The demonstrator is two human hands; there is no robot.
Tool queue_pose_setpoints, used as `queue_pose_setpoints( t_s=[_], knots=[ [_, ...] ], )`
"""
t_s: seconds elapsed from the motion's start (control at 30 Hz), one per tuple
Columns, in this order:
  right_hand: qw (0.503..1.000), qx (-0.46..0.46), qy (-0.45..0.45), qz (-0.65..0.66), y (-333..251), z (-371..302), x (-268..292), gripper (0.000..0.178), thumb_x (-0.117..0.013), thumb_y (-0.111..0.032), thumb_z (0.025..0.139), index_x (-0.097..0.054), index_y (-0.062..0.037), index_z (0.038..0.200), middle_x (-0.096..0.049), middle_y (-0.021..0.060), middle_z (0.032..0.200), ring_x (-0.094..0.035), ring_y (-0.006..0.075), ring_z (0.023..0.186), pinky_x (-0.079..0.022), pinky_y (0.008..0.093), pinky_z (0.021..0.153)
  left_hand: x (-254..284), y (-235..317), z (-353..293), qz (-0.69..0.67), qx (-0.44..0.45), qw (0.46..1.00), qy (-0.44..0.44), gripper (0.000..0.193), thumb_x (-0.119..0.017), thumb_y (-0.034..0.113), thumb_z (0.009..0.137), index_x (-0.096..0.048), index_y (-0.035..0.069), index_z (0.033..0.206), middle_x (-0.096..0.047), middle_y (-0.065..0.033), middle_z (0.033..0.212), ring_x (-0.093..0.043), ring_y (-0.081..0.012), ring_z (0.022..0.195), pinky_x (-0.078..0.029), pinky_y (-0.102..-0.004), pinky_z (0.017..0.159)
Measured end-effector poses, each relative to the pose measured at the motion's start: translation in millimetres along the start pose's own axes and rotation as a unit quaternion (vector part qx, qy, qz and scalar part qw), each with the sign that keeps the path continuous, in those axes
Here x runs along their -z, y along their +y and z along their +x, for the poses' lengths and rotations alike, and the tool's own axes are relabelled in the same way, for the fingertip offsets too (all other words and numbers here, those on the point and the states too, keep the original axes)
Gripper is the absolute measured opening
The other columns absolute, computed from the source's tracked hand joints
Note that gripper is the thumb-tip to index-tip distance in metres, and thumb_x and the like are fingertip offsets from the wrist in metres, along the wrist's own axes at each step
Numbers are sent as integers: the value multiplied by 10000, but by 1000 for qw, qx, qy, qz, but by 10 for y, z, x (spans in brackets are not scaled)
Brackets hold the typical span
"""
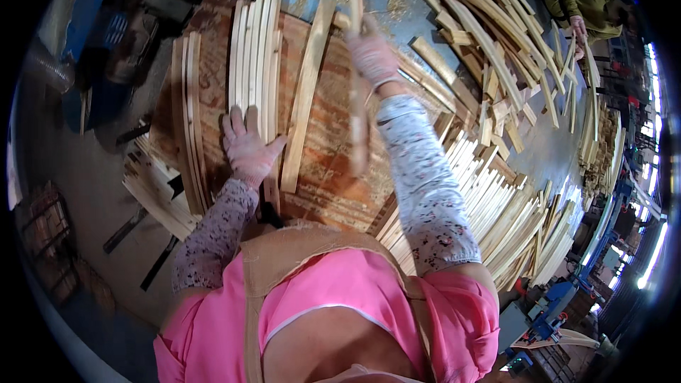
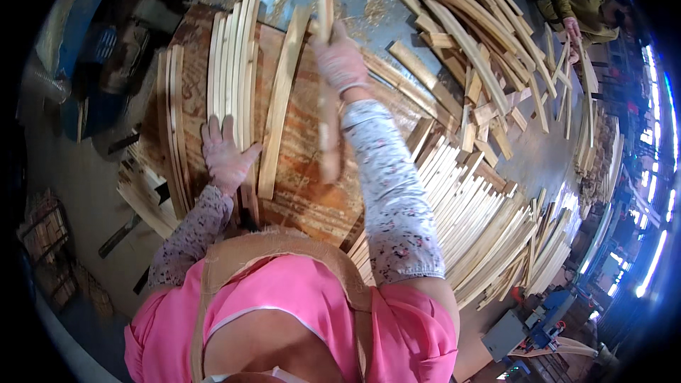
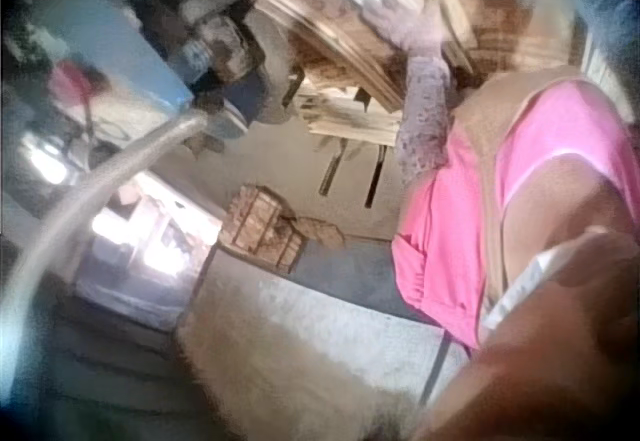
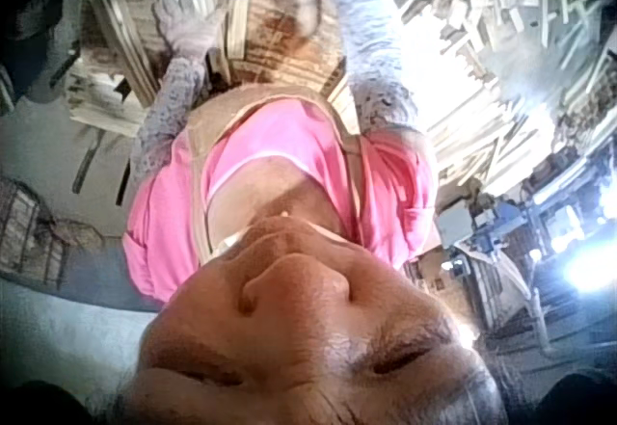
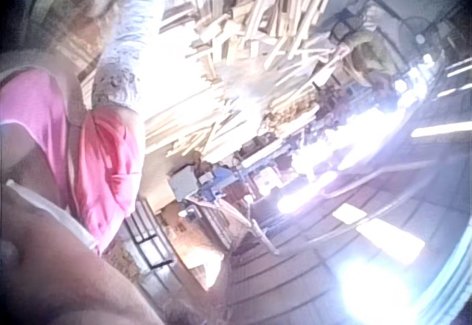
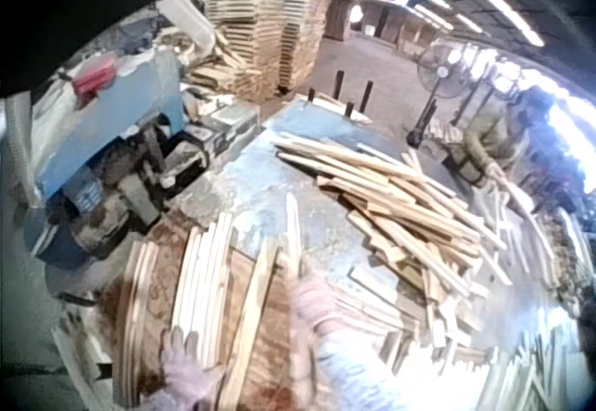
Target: The person sorts thin wooden strips on a workbench in a workshop. They pick up individual strips from a disorganized pile, inspect them, and place them into a neat, aligned stack. The process involves repetitive handling of the wood pieces to organize them.
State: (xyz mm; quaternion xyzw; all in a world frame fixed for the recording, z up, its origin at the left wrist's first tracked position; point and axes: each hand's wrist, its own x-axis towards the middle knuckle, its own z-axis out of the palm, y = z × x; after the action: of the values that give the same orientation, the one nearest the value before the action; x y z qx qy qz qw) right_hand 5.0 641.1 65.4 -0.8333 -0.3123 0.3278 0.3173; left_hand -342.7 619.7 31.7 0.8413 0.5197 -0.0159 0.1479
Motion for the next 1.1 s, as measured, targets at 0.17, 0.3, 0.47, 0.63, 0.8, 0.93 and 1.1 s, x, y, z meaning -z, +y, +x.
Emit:
queue_pose_setpoints(
  t_s=[0.17, 0.3, 0.47, 0.63, 0.8, 0.93, 1.1],
  knots=[
    [970, -11, 46, -240, -110, -827, -1099, 821, -762, -438, 890, -391, -115, 1548, -622, 266, 1375, -653, 442, 1253, -567, 525, 1005, 149, -55, 83, -34, -14, 999, -8, 997, -810, 597, 816, -440, 94, 1593, -293, -239, 1674, -298, -493, 1513, -319, -599, 1229],
    [971, -88, 8, -223, -453, -873, -1141, 914, -811, -449, 852, -342, -123, 1566, -593, 251, 1388, -632, 443, 1275, -569, 525, 996, -4, -291, 54, -73, -33, 997, 19, 918, -767, 551, 863, -442, 98, 1592, -302, -199, 1680, -326, -480, 1503, -331, -572, 1236],
    [966, -36, 51, -251, -419, -1011, -1253, 885, -821, -359, 850, -322, -91, 1530, -595, 250, 1374, -619, 430, 1297, -568, 540, 1008, -159, -516, 122, -140, -31, 989, 23, 923, -703, 583, 911, -396, 84, 1624, -280, -160, 1710, -351, -410, 1535, -337, -526, 1252],
    [983, -87, 88, -132, -291, -1024, -1298, 706, -842, -237, 819, -495, -33, 1399, -623, 277, 1327, -656, 406, 1251, -590, 525, 1002, -193, -593, 154, -244, 5, 969, 33, 970, -694, 625, 926, -351, 67, 1641, -270, -218, 1720, -348, -408, 1554, -337, -498, 1264],
    [998, 7, -9, 68, 83, -1407, -1522, 481, -709, -336, 905, -682, 0, 1248, -702, 328, 1191, -690, 497, 1119, -555, 516, 993, -242, -474, 177, -231, 8, 971, 68, 1017, -691, 687, 903, -354, 61, 1630, -302, -265, 1697, -333, -446, 1553, -324, -535, 1257],
    [982, 129, 4, -139, 276, -1379, -1485, 462, -642, -398, 973, -695, -95, 1318, -665, 235, 1353, -620, 430, 1267, -482, 491, 1123, 103, -74, 33, -48, 20, 998, 27, 1066, -711, 719, 854, -363, 78, 1632, -292, -270, 1689, -212, -527, 1563, -180, -660, 1262],
    [940, 176, 142, -255, 734, -651, -123, 518, -740, -328, 912, -666, -90, 1366, -686, 182, 1331, -638, 383, 1254, -505, 476, 1093, -30, -118, 29, 34, 12, 999, 9, 1063, -713, 722, 840, -404, 82, 1630, -294, -262, 1689, -211, -507, 1569, -179, -642, 1268]
  ],
)
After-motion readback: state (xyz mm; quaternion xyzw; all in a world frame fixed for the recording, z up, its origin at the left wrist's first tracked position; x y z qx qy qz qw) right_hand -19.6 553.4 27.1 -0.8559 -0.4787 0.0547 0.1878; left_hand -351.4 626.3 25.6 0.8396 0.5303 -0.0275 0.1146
